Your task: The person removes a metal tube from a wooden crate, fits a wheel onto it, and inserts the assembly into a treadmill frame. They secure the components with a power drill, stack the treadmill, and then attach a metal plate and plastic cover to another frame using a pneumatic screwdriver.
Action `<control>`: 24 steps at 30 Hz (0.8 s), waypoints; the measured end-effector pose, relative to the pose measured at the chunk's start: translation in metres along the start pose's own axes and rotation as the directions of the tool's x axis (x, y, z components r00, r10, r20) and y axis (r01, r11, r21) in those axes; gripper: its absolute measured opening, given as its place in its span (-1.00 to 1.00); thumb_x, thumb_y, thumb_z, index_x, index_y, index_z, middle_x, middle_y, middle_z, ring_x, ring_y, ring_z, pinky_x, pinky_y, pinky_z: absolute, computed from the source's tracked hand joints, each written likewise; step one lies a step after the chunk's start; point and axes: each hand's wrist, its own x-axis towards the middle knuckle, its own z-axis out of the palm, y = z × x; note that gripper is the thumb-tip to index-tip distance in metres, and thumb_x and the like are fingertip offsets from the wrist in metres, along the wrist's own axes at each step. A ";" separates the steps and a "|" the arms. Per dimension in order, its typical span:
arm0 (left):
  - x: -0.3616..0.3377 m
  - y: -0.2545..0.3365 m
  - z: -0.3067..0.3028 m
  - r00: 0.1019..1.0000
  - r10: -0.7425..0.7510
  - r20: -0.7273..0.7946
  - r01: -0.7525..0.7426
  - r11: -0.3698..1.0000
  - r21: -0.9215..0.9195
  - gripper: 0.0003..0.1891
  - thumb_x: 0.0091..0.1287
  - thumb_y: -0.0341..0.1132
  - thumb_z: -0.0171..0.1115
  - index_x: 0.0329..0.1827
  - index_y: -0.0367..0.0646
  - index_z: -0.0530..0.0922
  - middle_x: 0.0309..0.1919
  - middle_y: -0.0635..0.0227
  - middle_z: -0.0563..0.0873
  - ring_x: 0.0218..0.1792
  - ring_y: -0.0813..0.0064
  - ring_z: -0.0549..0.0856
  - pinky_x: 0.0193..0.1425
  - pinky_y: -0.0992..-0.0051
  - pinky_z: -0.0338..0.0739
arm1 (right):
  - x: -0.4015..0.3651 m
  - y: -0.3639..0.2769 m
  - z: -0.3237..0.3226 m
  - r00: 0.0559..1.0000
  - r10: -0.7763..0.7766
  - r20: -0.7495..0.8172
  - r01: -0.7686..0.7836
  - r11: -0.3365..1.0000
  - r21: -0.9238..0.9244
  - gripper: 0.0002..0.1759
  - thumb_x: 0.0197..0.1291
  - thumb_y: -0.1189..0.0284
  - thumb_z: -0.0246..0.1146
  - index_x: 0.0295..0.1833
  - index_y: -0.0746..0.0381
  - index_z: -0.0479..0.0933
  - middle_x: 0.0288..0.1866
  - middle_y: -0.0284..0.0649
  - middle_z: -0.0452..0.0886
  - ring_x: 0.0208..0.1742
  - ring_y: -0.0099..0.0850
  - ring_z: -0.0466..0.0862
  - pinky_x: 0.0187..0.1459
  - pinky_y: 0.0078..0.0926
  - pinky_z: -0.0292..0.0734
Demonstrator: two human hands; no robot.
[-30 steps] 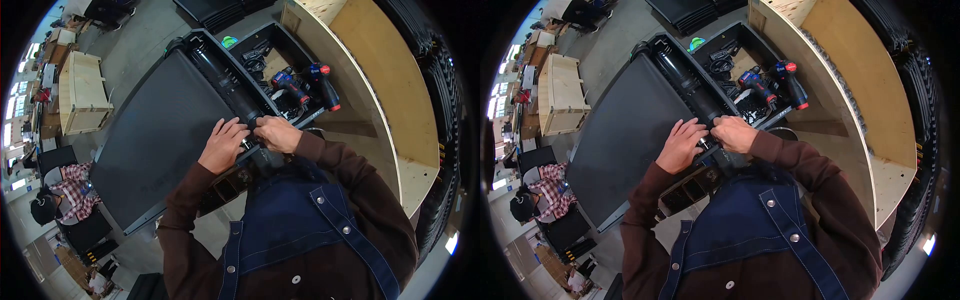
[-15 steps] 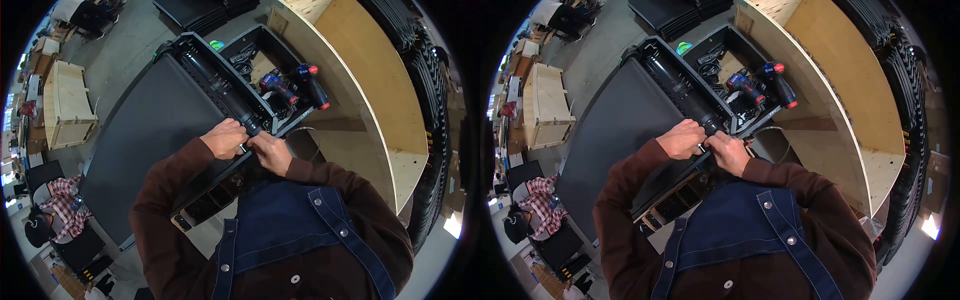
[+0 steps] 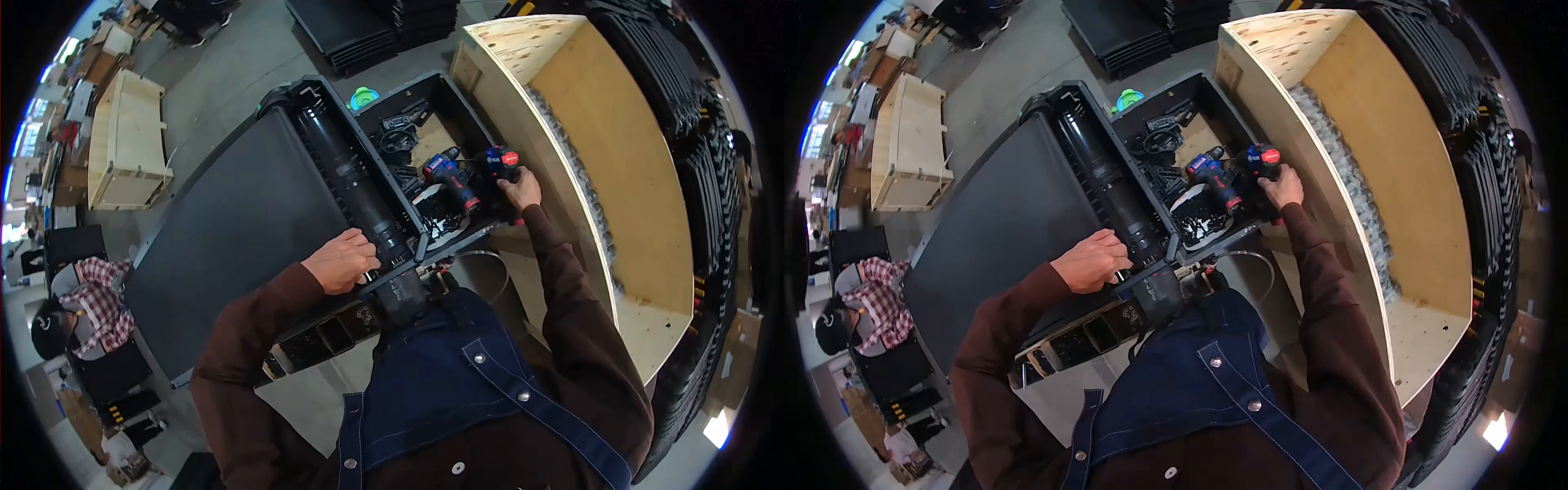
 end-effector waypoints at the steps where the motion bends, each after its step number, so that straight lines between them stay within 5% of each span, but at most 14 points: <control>1: 0.000 0.001 0.001 1.000 -0.010 0.009 0.010 1.000 0.010 -0.67 0.05 -0.35 0.45 -0.07 -0.08 0.72 -0.24 0.41 0.60 -0.01 0.34 0.55 0.29 0.34 0.35 | 0.015 0.002 0.004 0.999 -0.026 0.021 0.026 1.000 0.002 -0.39 -0.03 0.16 0.56 0.06 0.33 0.63 -0.12 -0.05 0.74 -0.04 -0.11 0.74 0.07 -0.21 0.61; 3: 0.002 0.001 0.003 1.000 -0.025 0.002 0.025 0.999 0.032 -0.69 0.05 -0.34 0.45 -0.10 -0.06 0.71 -0.25 0.42 0.60 -0.02 0.34 0.55 0.29 0.34 0.34 | 0.039 0.032 0.029 0.966 -0.044 0.257 -0.028 0.962 0.271 -0.40 -0.08 0.17 0.58 0.02 0.34 0.66 -0.10 -0.01 0.77 -0.03 -0.09 0.77 0.08 -0.18 0.63; 5: 0.002 0.002 0.002 1.000 -0.009 -0.013 0.010 0.997 0.074 -0.77 0.06 -0.34 0.45 -0.18 -0.04 0.72 -0.27 0.44 0.61 -0.03 0.36 0.56 0.30 0.34 0.34 | 0.039 0.033 0.038 0.947 -0.004 0.320 -0.065 0.977 0.205 -0.44 -0.09 0.19 0.58 -0.04 0.34 0.68 -0.11 0.00 0.78 -0.04 -0.16 0.78 0.08 -0.27 0.62; 11: 0.001 0.002 0.006 0.999 -0.051 0.007 0.050 0.994 0.098 -0.80 0.12 -0.31 0.43 -0.17 -0.04 0.75 -0.24 0.44 0.65 -0.01 0.37 0.58 0.27 0.35 0.34 | -0.040 0.038 -0.009 0.997 -0.080 0.014 0.061 0.851 0.522 -0.61 0.05 0.38 0.50 -0.05 0.38 0.65 -0.20 -0.12 0.76 -0.20 -0.29 0.74 -0.06 -0.34 0.62; 13: 0.001 0.002 0.007 0.999 -0.051 -0.001 0.051 0.995 0.090 -0.79 0.12 -0.31 0.43 -0.16 -0.04 0.75 -0.23 0.44 0.66 -0.01 0.37 0.58 0.27 0.35 0.34 | -0.091 0.006 -0.063 0.997 -0.024 0.072 -0.035 0.693 0.720 -0.69 0.13 0.48 0.45 -0.01 0.34 0.66 -0.19 -0.19 0.76 -0.20 -0.38 0.73 -0.12 -0.42 0.63; 15: 0.002 0.002 0.005 0.997 -0.067 0.045 0.062 0.992 0.110 -0.76 0.12 -0.32 0.42 -0.12 -0.04 0.76 -0.22 0.44 0.67 0.00 0.37 0.59 0.29 0.35 0.34 | -0.117 0.016 -0.091 0.914 -0.136 0.382 -0.263 0.518 0.814 -0.62 0.15 0.49 0.46 0.09 0.34 0.63 -0.12 -0.16 0.75 -0.21 -0.41 0.73 -0.15 -0.44 0.67; 16: 0.002 0.002 0.005 0.997 -0.066 0.046 0.061 0.992 0.108 -0.76 0.12 -0.32 0.42 -0.12 -0.04 0.76 -0.22 0.44 0.67 0.00 0.37 0.59 0.29 0.35 0.34 | -0.138 -0.011 -0.111 0.888 -0.200 0.415 -0.311 0.402 0.861 -0.51 0.12 0.52 0.47 0.19 0.34 0.57 -0.04 -0.12 0.74 -0.19 -0.39 0.74 -0.13 -0.38 0.73; 21: 0.001 0.001 0.005 0.998 -0.050 0.044 0.046 0.996 0.082 -0.74 0.12 -0.33 0.41 -0.10 -0.05 0.77 -0.21 0.43 0.67 0.02 0.35 0.58 0.30 0.34 0.33 | -0.169 -0.040 -0.116 0.677 -0.406 0.613 -0.369 0.533 0.761 -0.50 0.10 0.59 0.45 0.19 0.34 0.56 -0.04 -0.09 0.74 -0.19 -0.39 0.75 -0.10 -0.39 0.74; 24: 0.001 0.000 0.008 0.999 -0.039 0.017 0.037 0.995 0.094 -0.75 0.12 -0.33 0.40 -0.10 -0.05 0.77 -0.21 0.43 0.67 0.02 0.34 0.57 0.29 0.34 0.33 | -0.174 -0.038 -0.104 0.645 -0.402 0.650 -0.400 0.547 0.735 -0.51 0.12 0.61 0.43 0.20 0.34 0.55 -0.06 -0.08 0.75 -0.24 -0.41 0.74 -0.13 -0.42 0.73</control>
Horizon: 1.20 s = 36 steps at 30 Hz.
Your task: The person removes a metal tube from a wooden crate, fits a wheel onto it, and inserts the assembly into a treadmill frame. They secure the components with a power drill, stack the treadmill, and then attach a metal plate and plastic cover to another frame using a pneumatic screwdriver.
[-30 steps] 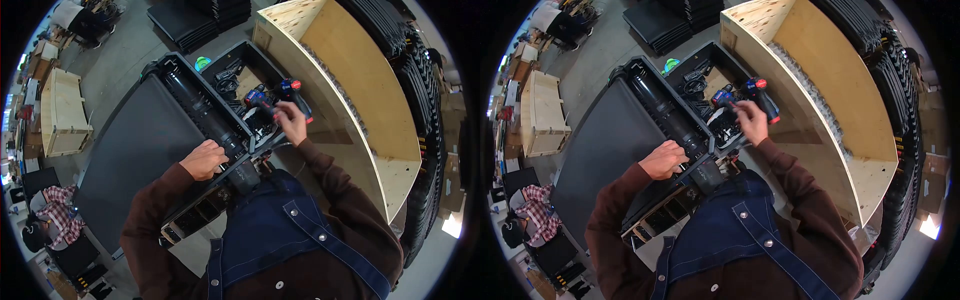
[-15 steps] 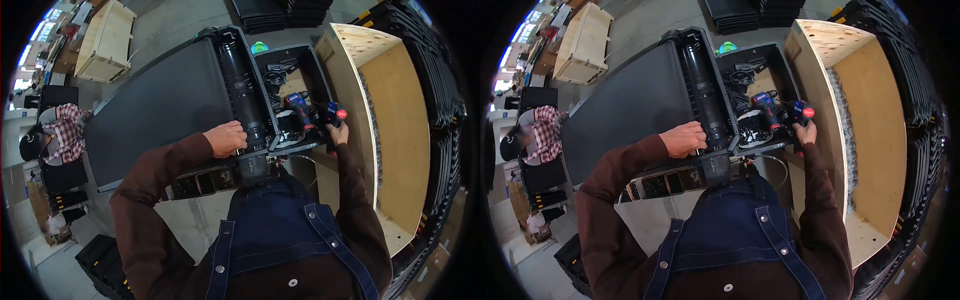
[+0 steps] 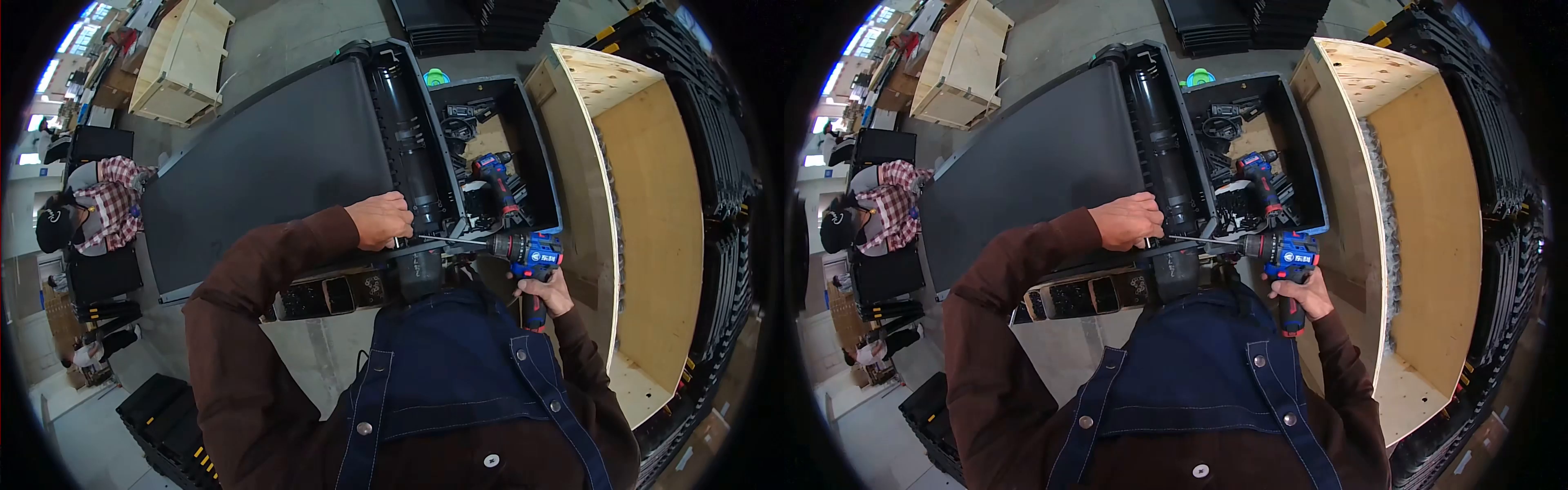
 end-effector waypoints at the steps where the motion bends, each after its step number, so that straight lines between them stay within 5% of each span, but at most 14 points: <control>1: 0.000 -0.001 0.001 1.000 -0.001 -0.001 0.001 1.000 0.000 -0.75 0.12 -0.33 0.40 -0.10 -0.05 0.77 -0.21 0.43 0.67 0.02 0.34 0.57 0.29 0.34 0.33 | 0.000 0.001 0.002 1.000 0.015 0.004 -0.015 1.000 0.010 -0.51 0.14 0.62 0.41 0.22 0.34 0.53 -0.05 -0.06 0.75 -0.28 -0.41 0.74 -0.14 -0.43 0.72; 18: -0.002 -0.003 0.004 0.999 0.029 -0.046 -0.030 0.999 -0.029 -0.79 0.11 -0.34 0.41 -0.17 -0.09 0.73 -0.23 0.40 0.65 -0.01 0.33 0.56 0.27 0.33 0.35 | 0.044 -0.043 -0.014 0.986 0.150 0.071 -0.132 0.969 -0.210 -0.66 0.08 0.45 0.50 -0.07 0.31 0.58 -0.32 -0.21 0.71 -0.42 -0.47 0.69 -0.27 -0.48 0.64; 36: 0.001 -0.005 -0.006 0.999 -0.021 0.045 0.027 0.992 -0.122 -0.73 0.11 -0.39 0.43 -0.09 -0.13 0.71 -0.14 0.33 0.67 0.08 0.25 0.55 0.32 0.30 0.38 | 0.067 -0.042 -0.023 0.970 0.193 0.147 -0.152 0.955 -0.254 -0.60 0.11 0.47 0.52 0.01 0.39 0.59 -0.21 -0.12 0.76 -0.39 -0.43 0.72 -0.27 -0.45 0.67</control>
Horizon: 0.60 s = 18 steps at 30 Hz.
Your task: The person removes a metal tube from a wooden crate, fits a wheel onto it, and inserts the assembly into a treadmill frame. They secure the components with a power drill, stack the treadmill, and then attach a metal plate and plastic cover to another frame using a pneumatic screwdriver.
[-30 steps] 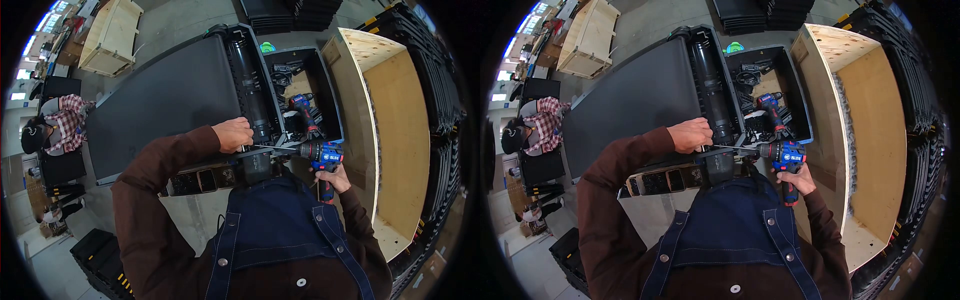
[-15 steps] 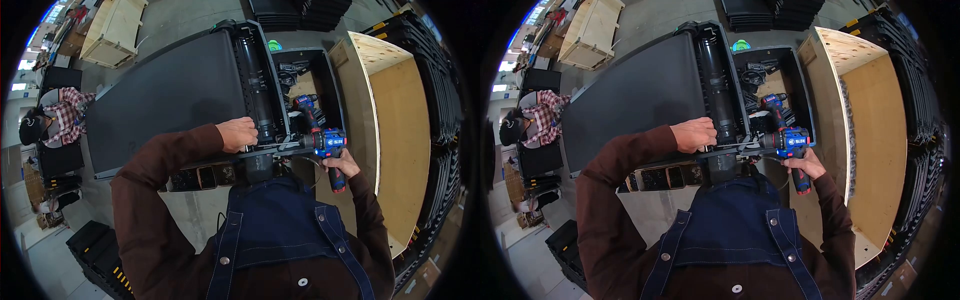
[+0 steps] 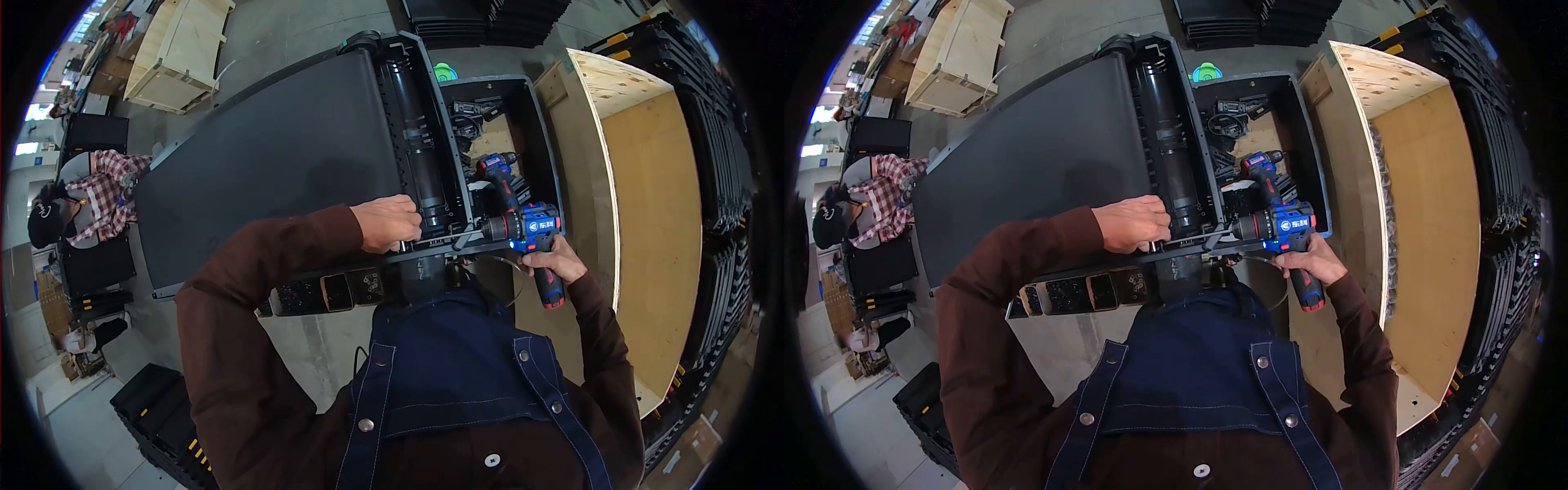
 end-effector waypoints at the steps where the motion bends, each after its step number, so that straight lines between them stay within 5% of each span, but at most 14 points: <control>1: 0.000 0.000 -0.003 1.000 -0.001 -0.002 0.001 1.000 0.001 -0.73 0.11 -0.39 0.43 -0.09 -0.13 0.71 -0.14 0.33 0.67 0.08 0.25 0.55 0.32 0.30 0.38 | 0.001 -0.001 0.000 1.000 -0.001 0.000 0.001 1.000 -0.002 -0.60 0.11 0.47 0.52 0.01 0.39 0.59 -0.21 -0.12 0.76 -0.39 -0.43 0.72 -0.27 -0.45 0.67; 4: 0.001 0.000 -0.010 0.999 -0.026 -0.020 0.023 0.991 -0.132 -0.68 0.20 -0.39 0.36 0.05 -0.14 0.69 -0.04 0.27 0.70 0.15 0.17 0.55 0.36 0.24 0.39 | -0.002 -0.011 0.007 1.000 0.000 0.004 0.000 0.998 0.059 -0.57 0.12 0.49 0.50 0.06 0.42 0.56 -0.16 -0.06 0.76 -0.36 -0.41 0.73 -0.24 -0.43 0.70; 6: 0.000 0.003 -0.018 0.964 -0.212 -0.162 0.113 0.875 -0.471 -0.60 0.31 -0.38 0.27 0.23 -0.19 0.60 0.02 0.21 0.69 0.17 0.14 0.57 0.36 0.22 0.38 | -0.003 -0.016 0.009 1.000 0.019 -0.020 -0.017 0.994 0.109 -0.54 0.13 0.51 0.49 0.10 0.43 0.54 -0.11 -0.03 0.76 -0.33 -0.39 0.75 -0.19 -0.41 0.72; 10: -0.029 0.013 -0.019 0.723 -0.437 -0.535 0.162 0.860 -0.483 -0.64 0.37 -0.37 0.24 0.22 -0.18 0.60 -0.02 0.21 0.73 0.10 0.15 0.65 0.30 0.24 0.47 | 0.003 -0.017 0.005 1.000 0.006 -0.008 -0.005 0.996 0.091 -0.53 0.12 0.52 0.49 0.12 0.44 0.52 -0.08 -0.03 0.76 -0.31 -0.39 0.75 -0.17 -0.40 0.72; 11: -0.038 0.019 -0.014 0.721 -0.438 -0.537 0.163 0.860 -0.483 -0.64 0.37 -0.37 0.24 0.22 -0.18 0.60 -0.02 0.21 0.73 0.10 0.15 0.65 0.30 0.24 0.47 | 0.003 -0.016 0.004 0.999 0.006 -0.041 -0.003 0.996 0.084 -0.52 0.12 0.52 0.49 0.13 0.42 0.52 -0.08 -0.04 0.76 -0.29 -0.39 0.76 -0.16 -0.40 0.72; 13: -0.058 0.032 0.002 0.506 -0.600 -0.620 0.320 0.798 -0.511 -0.66 0.34 -0.38 0.28 0.18 -0.20 0.62 0.01 0.16 0.72 0.13 0.13 0.64 0.29 0.22 0.48 | 0.000 -0.015 -0.002 0.997 0.005 -0.074 0.000 0.998 0.067 -0.51 0.11 0.52 0.50 0.15 0.40 0.52 -0.08 -0.06 0.76 -0.26 -0.39 0.76 -0.14 -0.40 0.72; 15: -0.074 0.051 0.032 0.313 -0.666 -0.677 0.389 0.740 -0.549 -0.65 0.33 -0.38 0.30 0.18 -0.21 0.63 0.07 0.09 0.70 0.19 0.07 0.62 0.34 0.20 0.45 | -0.008 -0.014 -0.018 0.964 -0.236 -0.121 0.233 0.972 -0.034 -0.46 0.09 0.51 0.51 0.19 0.35 0.53 -0.05 -0.10 0.75 -0.22 -0.40 0.76 -0.12 -0.40 0.73; 18: -0.090 0.085 0.096 0.111 -0.704 -0.702 0.539 0.636 -0.553 -0.61 0.35 -0.34 0.31 0.24 -0.20 0.62 0.23 0.07 0.65 0.35 0.02 0.53 0.48 0.14 0.34 | -0.021 -0.004 -0.047 0.899 -0.254 -0.357 0.287 0.957 0.041 -0.49 0.12 0.49 0.48 0.19 0.33 0.57 -0.04 -0.15 0.76 -0.18 -0.44 0.74 -0.13 -0.44 0.70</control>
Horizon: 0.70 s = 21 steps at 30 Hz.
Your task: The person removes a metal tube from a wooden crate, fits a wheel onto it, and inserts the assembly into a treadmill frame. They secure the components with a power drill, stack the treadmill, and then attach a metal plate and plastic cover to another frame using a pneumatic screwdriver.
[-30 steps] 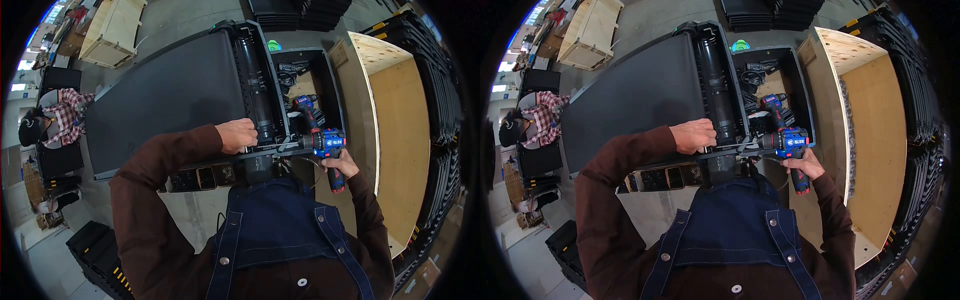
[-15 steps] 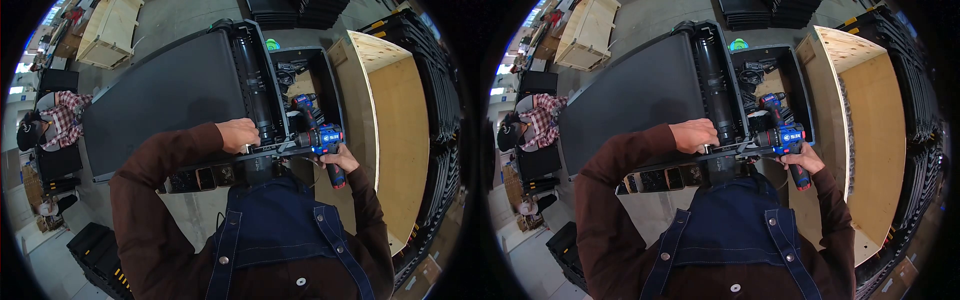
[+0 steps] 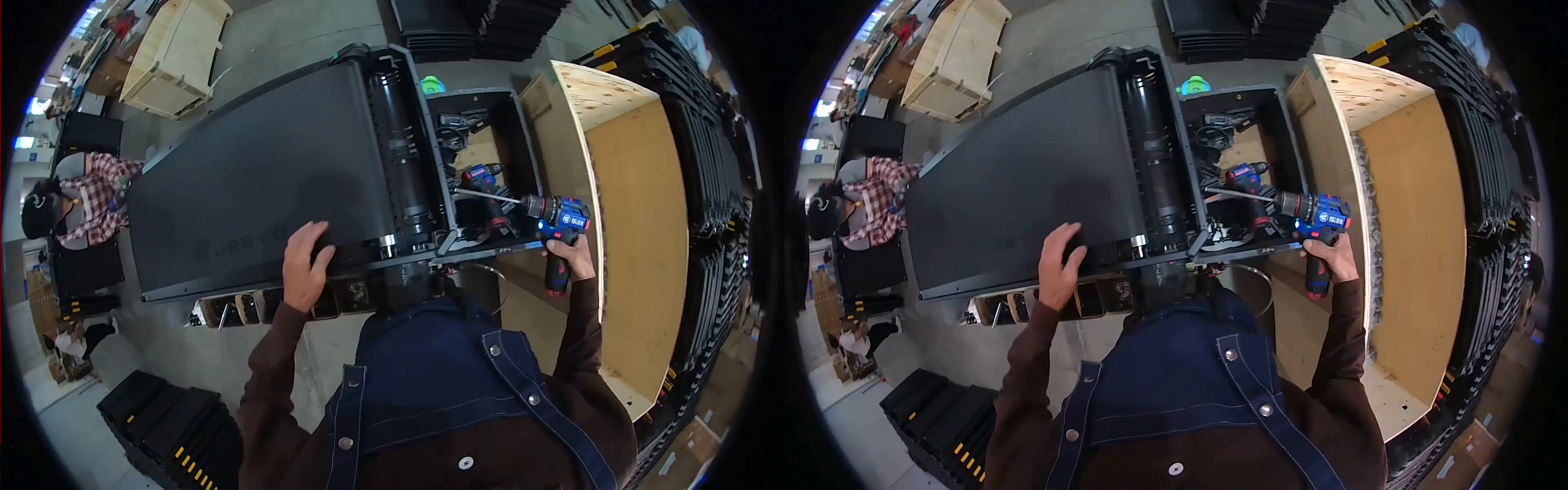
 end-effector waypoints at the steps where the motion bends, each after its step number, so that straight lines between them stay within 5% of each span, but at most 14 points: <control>1: -0.012 0.000 0.018 0.999 0.017 -0.048 -0.016 0.999 0.030 -0.60 0.37 -0.32 0.31 0.25 -0.19 0.61 0.29 0.09 0.62 0.40 0.02 0.49 0.52 0.10 0.28 | 0.012 0.018 -0.021 0.978 0.024 -0.208 -0.047 0.993 -0.106 -0.56 0.15 0.46 0.46 0.15 0.34 0.60 -0.07 -0.17 0.77 -0.22 -0.45 0.73 -0.19 -0.46 0.68; 2: -0.014 0.003 0.031 0.999 0.027 -0.042 -0.027 1.000 0.007 -0.60 0.37 -0.32 0.31 0.25 -0.19 0.61 0.29 0.09 0.62 0.40 0.02 0.49 0.52 0.10 0.28 | 0.020 0.026 -0.014 0.944 -0.120 -0.309 0.059 0.978 -0.200 -0.63 0.17 0.42 0.45 0.05 0.35 0.64 -0.12 -0.18 0.78 -0.28 -0.46 0.72 -0.22 -0.47 0.64; 4: -0.023 0.004 0.045 0.989 0.040 -0.139 -0.014 0.983 0.186 -0.60 0.39 -0.27 0.30 0.27 -0.17 0.60 0.37 0.15 0.56 0.47 0.05 0.44 0.57 -0.02 0.18 | 0.047 0.053 -0.015 0.885 -0.078 -0.459 -0.107 0.925 -0.365 -0.64 0.13 0.39 0.47 -0.02 0.36 0.63 -0.15 -0.18 0.78 -0.31 -0.49 0.71 -0.20 -0.44 0.63; 8: -0.026 -0.001 0.054 0.978 0.080 -0.193 -0.034 0.972 0.231 -0.60 0.41 -0.23 0.28 0.28 -0.12 0.59 0.39 0.16 0.54 0.48 0.07 0.42 0.58 -0.04 0.16 | 0.104 0.120 -0.018 0.829 -0.231 -0.510 -0.174 0.760 -0.626 -0.51 0.03 0.24 0.51 -0.03 0.37 0.61 -0.14 0.04 0.77 -0.10 -0.14 0.79 0.01 -0.20 0.63; 16: -0.026 -0.001 0.060 0.970 0.092 -0.226 -0.029 0.963 0.268 -0.61 0.42 -0.24 0.24 0.28 -0.11 0.60 0.38 0.17 0.54 0.48 0.06 0.43 0.58 -0.05 0.16 | 0.100 0.141 -0.050 0.867 -0.159 -0.473 -0.257 0.670 -0.696 -0.44 0.06 0.19 0.51 0.06 0.35 0.58 -0.03 0.10 0.75 0.04 0.01 0.75 0.11 -0.12 0.60; 19: -0.027 -0.004 0.064 0.966 0.109 -0.236 -0.043 0.962 0.268 -0.61 0.42 -0.25 0.23 0.28 -0.11 0.60 0.38 0.17 0.55 0.47 0.05 0.44 0.57 -0.05 0.16 | 0.071 0.119 -0.037 0.683 -0.624 -0.380 -0.078 0.454 -0.887 -0.53 0.24 0.30 0.39 0.18 0.29 0.48 -0.07 -0.03 0.69 -0.04 -0.10 0.72 0.04 -0.18 0.58; 21: -0.028 -0.005 0.066 0.962 0.106 -0.253 -0.030 0.958 0.286 -0.60 0.41 -0.25 0.23 0.29 -0.11 0.60 0.38 0.17 0.55 0.47 0.05 0.44 0.57 -0.04 0.17 | 0.065 0.098 -0.009 0.689 -0.585 -0.429 0.020 0.607 -0.795 -0.59 0.23 0.40 0.39 0.14 0.27 0.48 -0.09 -0.05 0.64 -0.06 -0.11 0.67 0.02 -0.20 0.57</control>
